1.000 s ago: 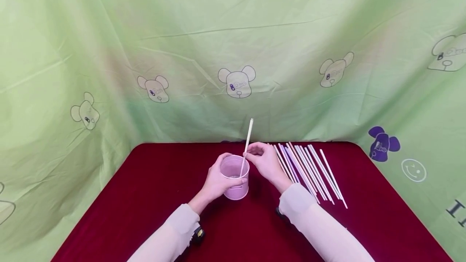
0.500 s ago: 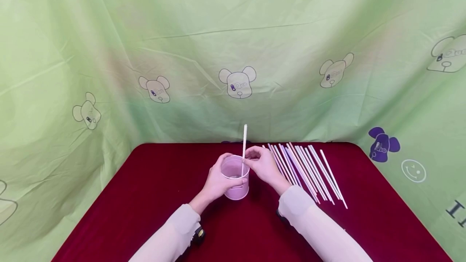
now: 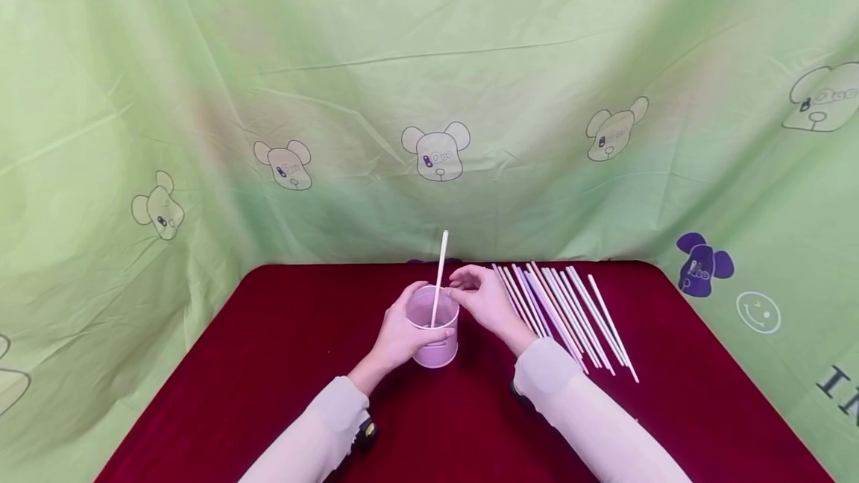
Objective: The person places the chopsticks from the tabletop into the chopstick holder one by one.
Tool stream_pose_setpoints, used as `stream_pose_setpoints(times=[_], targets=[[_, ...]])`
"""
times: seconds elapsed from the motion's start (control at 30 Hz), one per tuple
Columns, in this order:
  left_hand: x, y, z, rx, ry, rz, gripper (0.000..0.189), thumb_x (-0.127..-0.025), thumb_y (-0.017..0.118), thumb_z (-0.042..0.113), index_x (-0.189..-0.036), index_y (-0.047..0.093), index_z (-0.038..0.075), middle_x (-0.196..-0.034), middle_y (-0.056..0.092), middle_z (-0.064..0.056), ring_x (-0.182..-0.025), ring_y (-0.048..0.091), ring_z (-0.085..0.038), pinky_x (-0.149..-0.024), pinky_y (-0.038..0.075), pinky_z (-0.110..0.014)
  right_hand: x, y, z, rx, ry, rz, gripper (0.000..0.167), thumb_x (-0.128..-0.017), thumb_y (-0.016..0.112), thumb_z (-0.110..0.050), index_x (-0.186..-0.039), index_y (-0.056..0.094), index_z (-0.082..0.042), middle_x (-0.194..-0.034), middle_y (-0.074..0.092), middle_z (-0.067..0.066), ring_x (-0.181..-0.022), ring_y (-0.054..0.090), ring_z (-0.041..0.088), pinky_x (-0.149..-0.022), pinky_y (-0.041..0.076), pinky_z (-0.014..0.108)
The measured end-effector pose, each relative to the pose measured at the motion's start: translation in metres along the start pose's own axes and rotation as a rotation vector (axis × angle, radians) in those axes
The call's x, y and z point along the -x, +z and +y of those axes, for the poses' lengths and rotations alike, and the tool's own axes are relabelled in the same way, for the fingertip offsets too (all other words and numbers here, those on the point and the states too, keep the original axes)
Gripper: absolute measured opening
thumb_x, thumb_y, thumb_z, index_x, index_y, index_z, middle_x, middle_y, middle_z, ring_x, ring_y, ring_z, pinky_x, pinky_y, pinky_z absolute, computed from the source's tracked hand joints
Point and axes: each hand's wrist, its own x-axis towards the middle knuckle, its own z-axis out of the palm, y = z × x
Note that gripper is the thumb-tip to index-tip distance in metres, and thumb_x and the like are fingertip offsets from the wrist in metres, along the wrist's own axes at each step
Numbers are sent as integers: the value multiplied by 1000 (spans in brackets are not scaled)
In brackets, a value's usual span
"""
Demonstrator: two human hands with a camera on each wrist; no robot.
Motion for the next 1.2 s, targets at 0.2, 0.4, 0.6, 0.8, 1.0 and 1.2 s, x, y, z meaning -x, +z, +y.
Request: stream_pose_setpoints(times=[0.2,0.4,0.6,0.8,1.0,1.2], targets=[[-1,0,1,-6,-15,2,92,-65,98,32,-143,52,19,-127,66,-8,-115,64,-30,-96,53,-49,-5,-15,-8,93,-6,17,24,-90,77,-8,-111,71,3,-102,75,16,-96,71,26,-84,57,27],[0,1,0,0,-20,3,92,-64,98,31,-143,52,19,-128,65,-7,-116,63,-29,-97,53,-49,-8,-39,-11,240,-33,22,37,-90,79,-16,-120,68,3,-114,73,20,-109,69,38,-97,54,48],[1,3,-1,18,-19,0,93,-63,99,29,-143,52,19,-129,65,-8,-117,62,-29,-98,52,-49,-8,-71,4,408,-16,46,48,-92,76,-21,-127,63,8,-122,67,27,-115,64,45,-101,49,55],[0,0,2,8,15,4,91,-65,98,31,-142,53,17,-127,65,-8,-115,63,-28,-95,54,-50,-5,-104,20,505,11,71,51,-93,74,-20,-129,59,14,-123,64,33,-115,61,49,-100,47,58],[3,-4,0,5,-9,10,91,-64,98,29,-142,53,17,-127,65,-10,-115,63,-31,-94,54,-52,2,-130,46,557,51,82,51,-93,73,-22,-127,59,14,-122,64,34,-113,61,50,-98,47,59],[2,-2,1,47,7,3,91,-65,98,29,-142,53,16,-127,64,-13,-116,62,-34,-95,52,-56,9,-161,68,609,103,99,50,-93,73,-22,-124,59,15,-120,63,37,-112,59,52,-95,47,60]])
